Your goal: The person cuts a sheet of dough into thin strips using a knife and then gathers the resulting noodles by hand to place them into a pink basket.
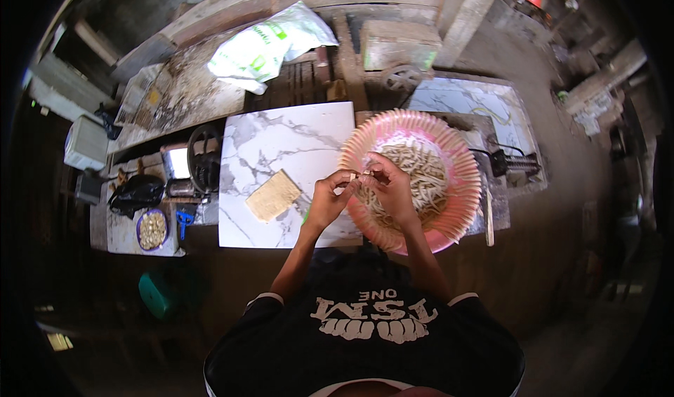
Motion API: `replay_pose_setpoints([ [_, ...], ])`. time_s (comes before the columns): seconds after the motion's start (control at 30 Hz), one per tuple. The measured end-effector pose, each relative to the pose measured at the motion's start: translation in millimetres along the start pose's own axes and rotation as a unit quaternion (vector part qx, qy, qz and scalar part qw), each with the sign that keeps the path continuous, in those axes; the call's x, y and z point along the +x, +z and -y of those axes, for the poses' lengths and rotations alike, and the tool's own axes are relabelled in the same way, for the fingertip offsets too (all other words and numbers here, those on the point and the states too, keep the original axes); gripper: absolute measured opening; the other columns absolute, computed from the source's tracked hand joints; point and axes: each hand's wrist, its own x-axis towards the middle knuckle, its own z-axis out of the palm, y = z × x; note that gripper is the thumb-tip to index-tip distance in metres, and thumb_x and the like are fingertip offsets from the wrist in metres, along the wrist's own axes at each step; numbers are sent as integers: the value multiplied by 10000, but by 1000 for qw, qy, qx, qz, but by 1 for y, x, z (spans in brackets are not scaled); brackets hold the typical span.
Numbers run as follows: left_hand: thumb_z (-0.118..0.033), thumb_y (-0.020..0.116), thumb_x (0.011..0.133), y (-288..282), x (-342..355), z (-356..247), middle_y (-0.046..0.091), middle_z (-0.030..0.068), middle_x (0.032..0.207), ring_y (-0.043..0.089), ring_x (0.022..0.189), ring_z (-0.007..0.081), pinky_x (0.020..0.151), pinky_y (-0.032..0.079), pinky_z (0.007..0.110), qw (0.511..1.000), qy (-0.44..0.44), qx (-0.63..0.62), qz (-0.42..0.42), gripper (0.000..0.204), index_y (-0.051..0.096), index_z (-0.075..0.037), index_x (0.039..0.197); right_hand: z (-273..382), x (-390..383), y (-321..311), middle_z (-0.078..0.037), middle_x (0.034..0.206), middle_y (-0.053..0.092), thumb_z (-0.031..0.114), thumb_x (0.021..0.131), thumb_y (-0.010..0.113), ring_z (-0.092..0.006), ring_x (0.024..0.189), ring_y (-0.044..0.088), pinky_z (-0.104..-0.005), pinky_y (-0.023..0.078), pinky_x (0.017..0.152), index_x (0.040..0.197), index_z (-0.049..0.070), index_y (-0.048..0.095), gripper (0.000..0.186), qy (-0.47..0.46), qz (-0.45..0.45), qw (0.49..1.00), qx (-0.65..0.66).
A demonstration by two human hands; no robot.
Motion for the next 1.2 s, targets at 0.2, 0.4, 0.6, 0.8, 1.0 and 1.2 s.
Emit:
replay_pose_setpoints([
  [0.2, -9, 548, 795, 26, 11, 8, 584, 30, 789, 537, 736, 54, 663, 434, 184, 992, -5, -106, -67, 155, 536, 28, 945, -11, -18, -32, -52, 784, 594, -24, 708, 631, -71, 658, 543, -205, 448, 578, 1020, 6, 556, 323, -27, -210, 977, -1],
  [0.4, -71, 544, 817, 47, 24, 20, 604, 58, 814, 543, 742, 64, 647, 431, 183, 993, 7, -67, -93, 157, 551, 16, 948, 5, -33, -57, -132, 885, 591, 73, 690, 659, -202, 773, 560, -303, 449, 678, 975, 18, 574, 303, -34, -195, 941, -276],
  [0.6, -115, 586, 777, 54, 21, 19, 580, 147, 961, 551, 906, 235, 796, 421, 298, 978, 127, 150, -62, 266, 538, 2, 1011, -19, -29, -38, -181, 982, 537, 137, 743, 603, -335, 930, 478, -393, 376, 814, 1018, 25, 548, 302, -52, -149, 929, -334],
  [0.8, -139, 613, 738, 30, 7, 27, 545, 160, 1031, 490, 988, 317, 872, 369, 369, 956, 106, 228, -153, 366, 505, -45, 1074, -27, -15, -13, -146, 885, 543, 92, 774, 560, -245, 728, 511, -321, 421, 627, 992, 14, 542, 233, -108, -102, 947, -285],
  [1.0, -153, 568, 765, -36, -39, 41, 572, 155, 958, 504, 929, 327, 807, 393, 379, 929, -60, 270, -245, 239, 556, -53, 981, -59, 11, 50, -145, 904, 547, 67, 737, 565, -288, 839, 526, -331, 424, 726, 978, 7, 534, 249, -134, 113, 958, -228],
  [1.2, -149, 560, 765, -58, -68, 65, 583, 157, 918, 513, 915, 336, 795, 402, 392, 904, -96, 299, -289, 210, 558, -44, 947, -116, 43, 84, -151, 1009, 514, 36, 708, 543, -310, 951, 479, -356, 407, 805, 979, -4, 541, 274, -126, 248, 883, -377],
])
